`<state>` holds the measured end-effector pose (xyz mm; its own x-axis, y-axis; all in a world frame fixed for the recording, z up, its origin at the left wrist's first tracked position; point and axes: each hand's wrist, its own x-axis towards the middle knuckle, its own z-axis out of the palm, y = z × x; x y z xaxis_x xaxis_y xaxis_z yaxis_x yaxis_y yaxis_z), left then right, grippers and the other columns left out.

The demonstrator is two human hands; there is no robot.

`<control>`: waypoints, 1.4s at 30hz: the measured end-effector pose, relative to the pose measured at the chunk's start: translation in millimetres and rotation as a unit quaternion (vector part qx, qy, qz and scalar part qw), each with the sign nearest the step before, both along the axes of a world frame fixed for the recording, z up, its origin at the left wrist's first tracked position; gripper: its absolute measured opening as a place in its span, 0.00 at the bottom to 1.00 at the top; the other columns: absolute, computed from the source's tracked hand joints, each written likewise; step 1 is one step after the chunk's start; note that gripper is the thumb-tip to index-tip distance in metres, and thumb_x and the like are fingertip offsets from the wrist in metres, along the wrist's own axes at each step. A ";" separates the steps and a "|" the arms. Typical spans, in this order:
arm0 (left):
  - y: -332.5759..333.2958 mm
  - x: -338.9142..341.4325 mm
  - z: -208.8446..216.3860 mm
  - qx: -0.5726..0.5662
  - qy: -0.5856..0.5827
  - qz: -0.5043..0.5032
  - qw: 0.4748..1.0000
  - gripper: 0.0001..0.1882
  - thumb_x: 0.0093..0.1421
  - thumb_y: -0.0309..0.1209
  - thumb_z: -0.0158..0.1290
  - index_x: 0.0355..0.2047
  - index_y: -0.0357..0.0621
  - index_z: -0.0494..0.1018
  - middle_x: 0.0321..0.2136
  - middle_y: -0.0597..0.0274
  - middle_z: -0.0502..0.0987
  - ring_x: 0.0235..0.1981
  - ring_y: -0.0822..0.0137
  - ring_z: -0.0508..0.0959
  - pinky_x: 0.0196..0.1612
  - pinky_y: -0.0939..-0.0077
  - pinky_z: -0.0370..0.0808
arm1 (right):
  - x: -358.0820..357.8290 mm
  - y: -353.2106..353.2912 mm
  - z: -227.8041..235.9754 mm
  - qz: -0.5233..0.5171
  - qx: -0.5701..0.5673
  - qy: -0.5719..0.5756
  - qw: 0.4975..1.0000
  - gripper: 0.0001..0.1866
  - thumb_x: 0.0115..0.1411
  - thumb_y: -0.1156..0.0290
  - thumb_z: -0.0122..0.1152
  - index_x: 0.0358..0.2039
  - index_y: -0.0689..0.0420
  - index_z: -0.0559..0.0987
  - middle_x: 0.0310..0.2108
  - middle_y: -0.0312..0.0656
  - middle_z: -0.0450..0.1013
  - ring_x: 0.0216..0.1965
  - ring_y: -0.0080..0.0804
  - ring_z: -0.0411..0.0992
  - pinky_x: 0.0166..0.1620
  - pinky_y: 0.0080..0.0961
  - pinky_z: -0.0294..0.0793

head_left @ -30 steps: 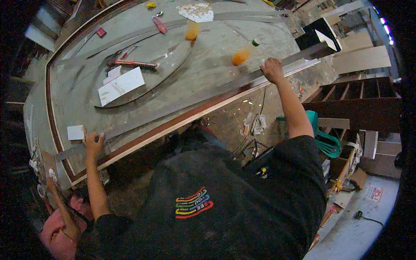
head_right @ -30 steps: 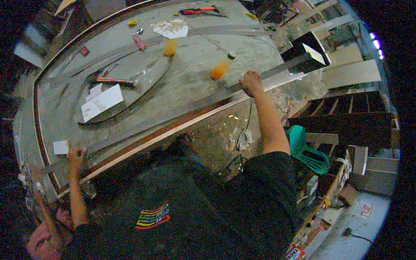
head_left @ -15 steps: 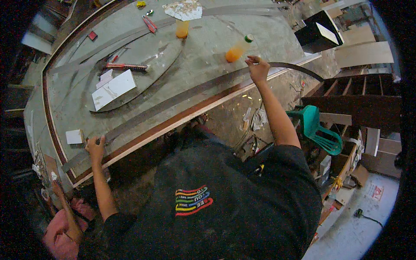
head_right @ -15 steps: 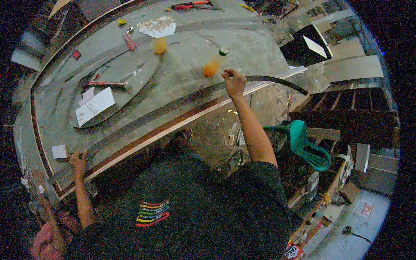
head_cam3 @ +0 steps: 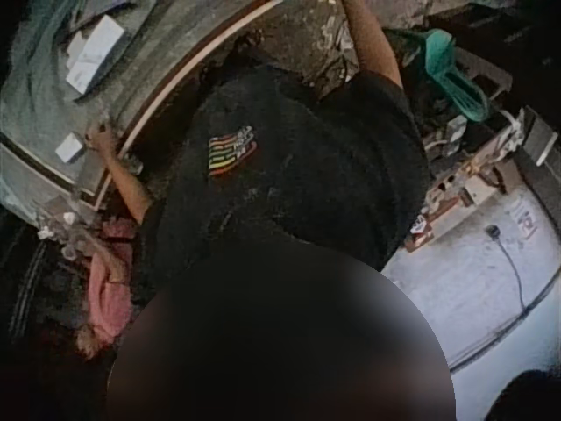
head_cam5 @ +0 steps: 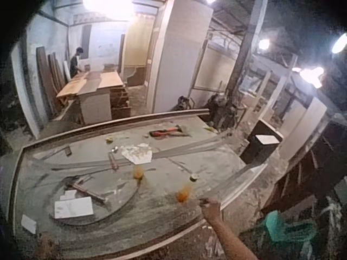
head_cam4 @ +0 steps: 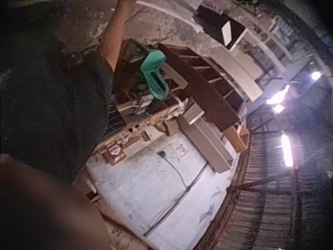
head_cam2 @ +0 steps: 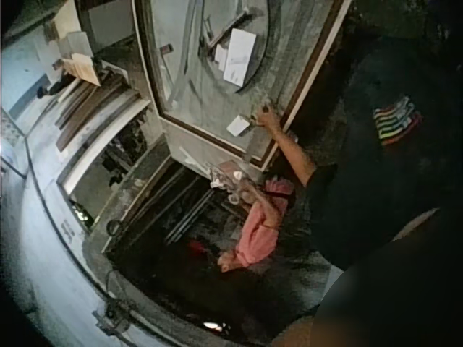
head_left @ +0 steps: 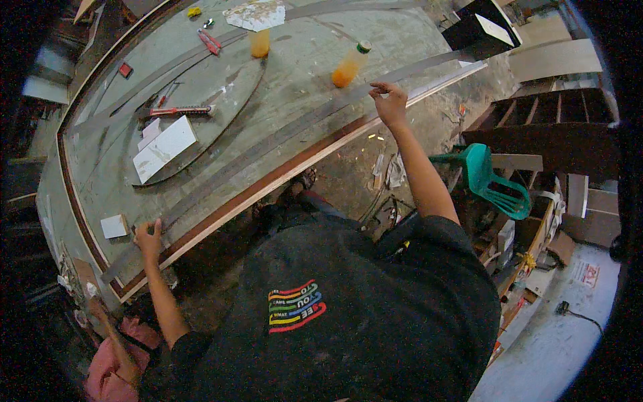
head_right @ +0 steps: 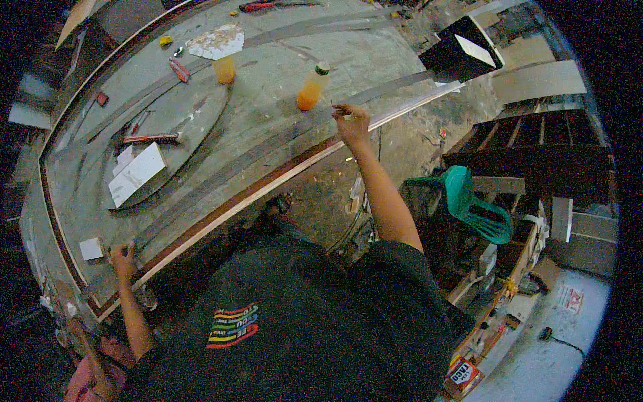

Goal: The person pours a yellow liquid from a plastic bottle onto a small white card and uses the card to spread the liquid along the edge of a long, curved wooden strip. The person repeatedly reloads the card and continues spreading the liquid along the wood.

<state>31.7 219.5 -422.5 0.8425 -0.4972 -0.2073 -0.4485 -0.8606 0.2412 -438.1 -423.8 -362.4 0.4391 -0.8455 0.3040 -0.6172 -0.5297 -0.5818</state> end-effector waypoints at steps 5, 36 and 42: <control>-5.4 -9.7 7.8 0.026 -0.060 -0.041 0.997 0.28 0.62 0.55 0.56 0.41 0.39 0.77 0.44 0.52 0.78 0.52 0.53 0.73 0.63 0.51 0.56 | 14.2 35.4 2.6 0.053 0.133 -0.099 0.985 0.16 0.52 0.79 0.69 0.44 0.57 0.86 0.35 0.43 0.83 0.38 0.28 0.81 0.45 0.26 0.78; -181.6 -221.1 82.8 -0.535 0.197 -0.215 0.793 0.12 0.59 0.31 0.62 0.42 0.43 0.82 0.33 0.54 0.83 0.35 0.54 0.83 0.42 0.65 0.79 | 97.0 323.8 30.8 0.172 0.604 -0.197 0.752 0.29 0.69 0.64 0.59 0.66 0.61 0.67 0.60 0.48 0.72 0.59 0.35 0.72 0.61 0.31 0.70; -161.9 -213.7 78.8 -0.544 0.268 -0.134 0.784 0.12 0.61 0.32 0.63 0.43 0.41 0.82 0.37 0.56 0.85 0.38 0.64 0.83 0.45 0.72 0.78 | 100.4 351.3 76.9 0.224 0.697 -0.271 0.625 0.46 0.64 0.51 0.62 0.73 0.59 0.52 0.65 0.53 0.65 0.67 0.44 0.63 0.67 0.43 0.62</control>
<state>-181.9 57.6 -343.7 0.6145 -0.7695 0.1739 -0.1616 0.0930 0.9825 -337.7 -72.5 -285.5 0.8783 -0.2845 -0.3843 -0.1009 0.6753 -0.7306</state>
